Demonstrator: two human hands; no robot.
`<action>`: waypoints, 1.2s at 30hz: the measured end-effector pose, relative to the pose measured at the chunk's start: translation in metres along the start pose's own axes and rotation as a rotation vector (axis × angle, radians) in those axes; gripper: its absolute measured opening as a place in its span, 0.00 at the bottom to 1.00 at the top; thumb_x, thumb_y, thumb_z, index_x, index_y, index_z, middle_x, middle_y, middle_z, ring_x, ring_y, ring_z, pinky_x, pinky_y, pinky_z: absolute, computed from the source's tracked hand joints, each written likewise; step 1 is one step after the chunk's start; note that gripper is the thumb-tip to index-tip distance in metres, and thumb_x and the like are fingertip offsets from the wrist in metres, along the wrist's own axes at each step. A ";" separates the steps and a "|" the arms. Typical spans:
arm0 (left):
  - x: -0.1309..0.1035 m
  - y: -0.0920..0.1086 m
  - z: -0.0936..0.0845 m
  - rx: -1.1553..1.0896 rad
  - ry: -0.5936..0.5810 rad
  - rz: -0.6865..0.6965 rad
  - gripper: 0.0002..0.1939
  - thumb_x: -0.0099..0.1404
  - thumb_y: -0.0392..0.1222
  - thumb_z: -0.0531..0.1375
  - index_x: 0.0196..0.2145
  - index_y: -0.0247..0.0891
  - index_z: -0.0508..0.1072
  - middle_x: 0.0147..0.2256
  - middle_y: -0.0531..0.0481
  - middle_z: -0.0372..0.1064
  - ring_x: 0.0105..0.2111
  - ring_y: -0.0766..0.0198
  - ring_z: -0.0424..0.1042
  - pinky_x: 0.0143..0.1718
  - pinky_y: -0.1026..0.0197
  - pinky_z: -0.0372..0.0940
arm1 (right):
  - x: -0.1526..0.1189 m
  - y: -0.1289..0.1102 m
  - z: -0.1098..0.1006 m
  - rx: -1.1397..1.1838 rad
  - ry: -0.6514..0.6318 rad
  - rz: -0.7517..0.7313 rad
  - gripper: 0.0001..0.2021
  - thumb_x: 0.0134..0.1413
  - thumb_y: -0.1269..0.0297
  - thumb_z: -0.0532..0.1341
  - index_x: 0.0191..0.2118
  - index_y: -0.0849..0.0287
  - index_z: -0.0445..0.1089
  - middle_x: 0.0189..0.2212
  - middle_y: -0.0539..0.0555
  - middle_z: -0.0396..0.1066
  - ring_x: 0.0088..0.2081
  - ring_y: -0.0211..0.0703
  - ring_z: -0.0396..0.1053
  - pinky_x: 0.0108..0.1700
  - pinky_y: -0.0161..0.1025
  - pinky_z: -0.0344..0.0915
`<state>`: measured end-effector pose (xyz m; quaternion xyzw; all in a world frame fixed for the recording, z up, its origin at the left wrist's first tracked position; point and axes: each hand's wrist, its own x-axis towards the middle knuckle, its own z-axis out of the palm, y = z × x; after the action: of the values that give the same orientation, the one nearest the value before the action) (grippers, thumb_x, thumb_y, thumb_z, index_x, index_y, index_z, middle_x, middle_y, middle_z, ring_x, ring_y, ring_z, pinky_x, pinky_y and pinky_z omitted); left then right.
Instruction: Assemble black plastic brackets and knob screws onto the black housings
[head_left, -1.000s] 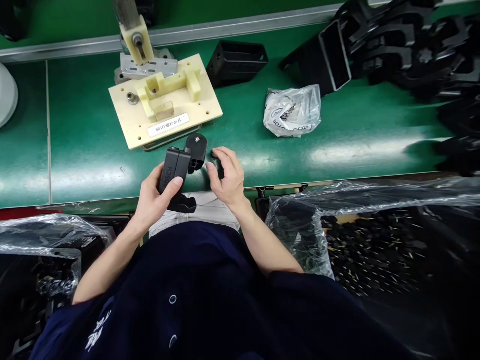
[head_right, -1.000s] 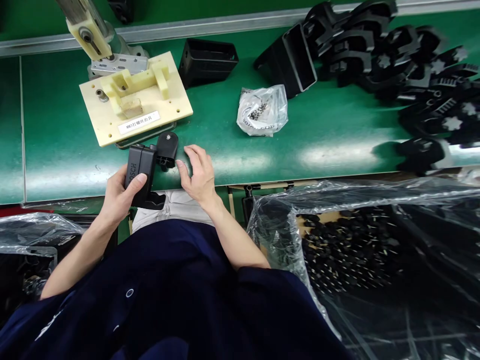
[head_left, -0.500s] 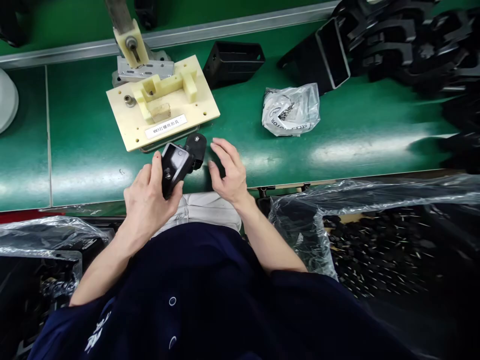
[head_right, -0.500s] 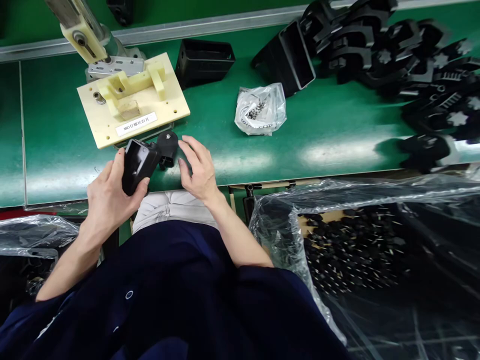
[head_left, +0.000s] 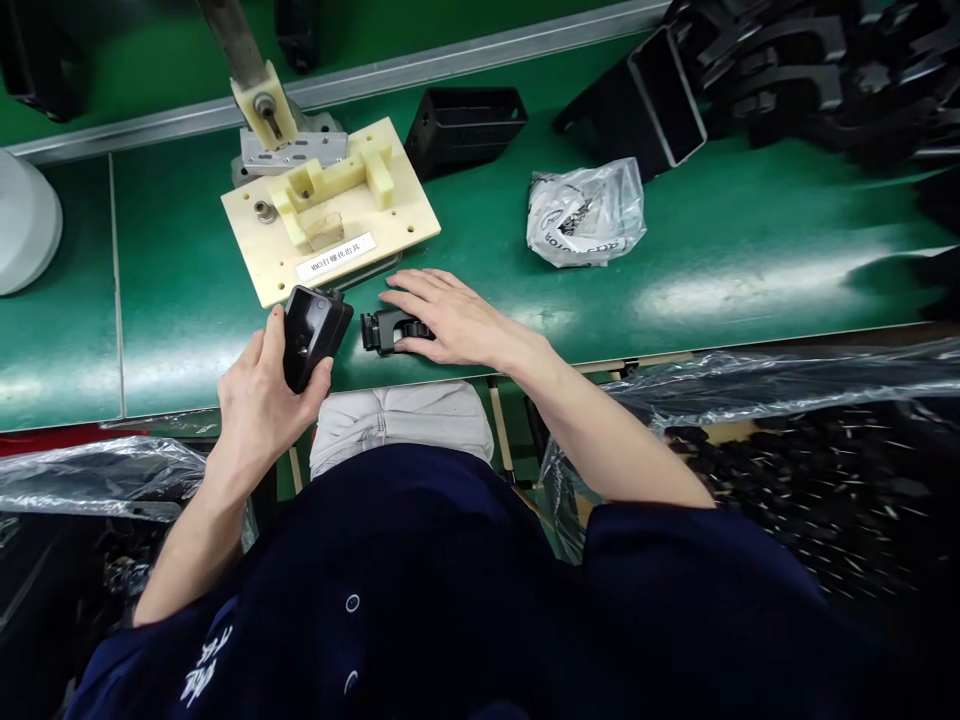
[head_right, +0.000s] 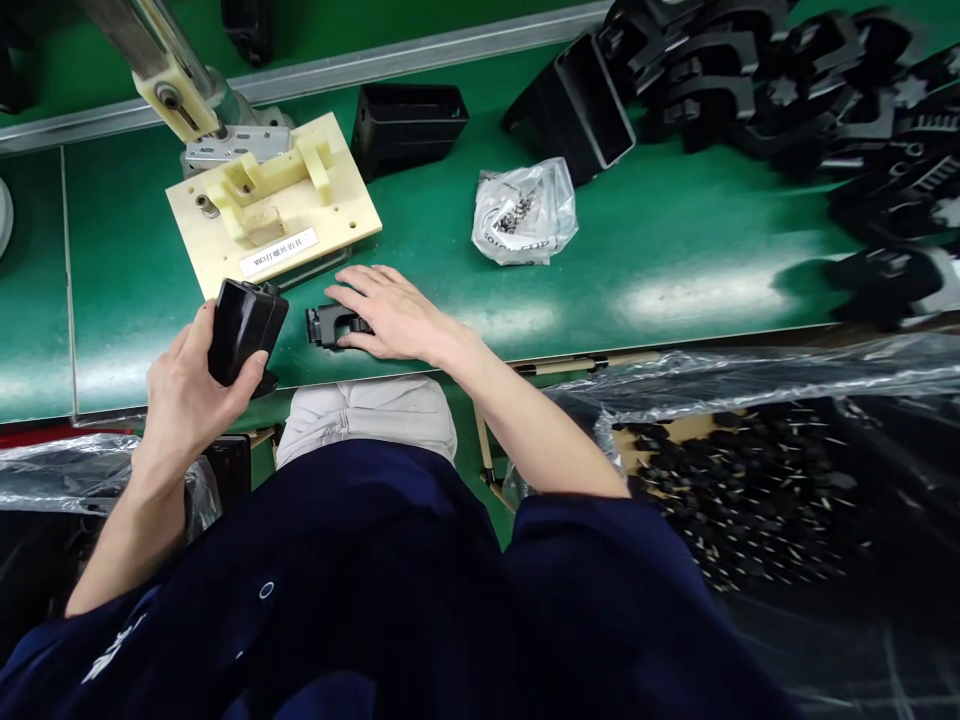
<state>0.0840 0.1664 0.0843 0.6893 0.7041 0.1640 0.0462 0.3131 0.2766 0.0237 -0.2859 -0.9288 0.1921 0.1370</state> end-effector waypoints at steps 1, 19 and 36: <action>0.002 -0.001 -0.001 0.021 0.003 0.004 0.36 0.63 0.55 0.55 0.62 0.30 0.59 0.43 0.34 0.71 0.43 0.45 0.72 0.42 0.48 0.68 | -0.004 0.000 0.003 0.017 0.028 -0.006 0.23 0.60 0.59 0.62 0.58 0.61 0.64 0.58 0.62 0.63 0.61 0.56 0.59 0.61 0.59 0.59; 0.038 0.002 -0.025 0.333 -0.226 0.541 0.29 0.67 0.46 0.52 0.61 0.26 0.57 0.41 0.35 0.69 0.41 0.48 0.70 0.35 0.53 0.67 | -0.037 0.002 0.020 -0.038 0.315 0.099 0.17 0.66 0.56 0.55 0.55 0.53 0.67 0.55 0.58 0.66 0.54 0.54 0.63 0.49 0.52 0.65; 0.033 -0.032 -0.008 0.135 -0.069 0.595 0.31 0.67 0.42 0.56 0.64 0.32 0.53 0.44 0.36 0.70 0.41 0.49 0.71 0.39 0.52 0.68 | -0.037 0.007 0.007 0.140 0.381 0.154 0.18 0.61 0.62 0.60 0.55 0.59 0.65 0.54 0.60 0.68 0.56 0.50 0.66 0.55 0.51 0.64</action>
<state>0.0495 0.1978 0.0875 0.8719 0.4787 0.0998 -0.0258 0.3435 0.2579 0.0089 -0.3769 -0.8459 0.2084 0.3145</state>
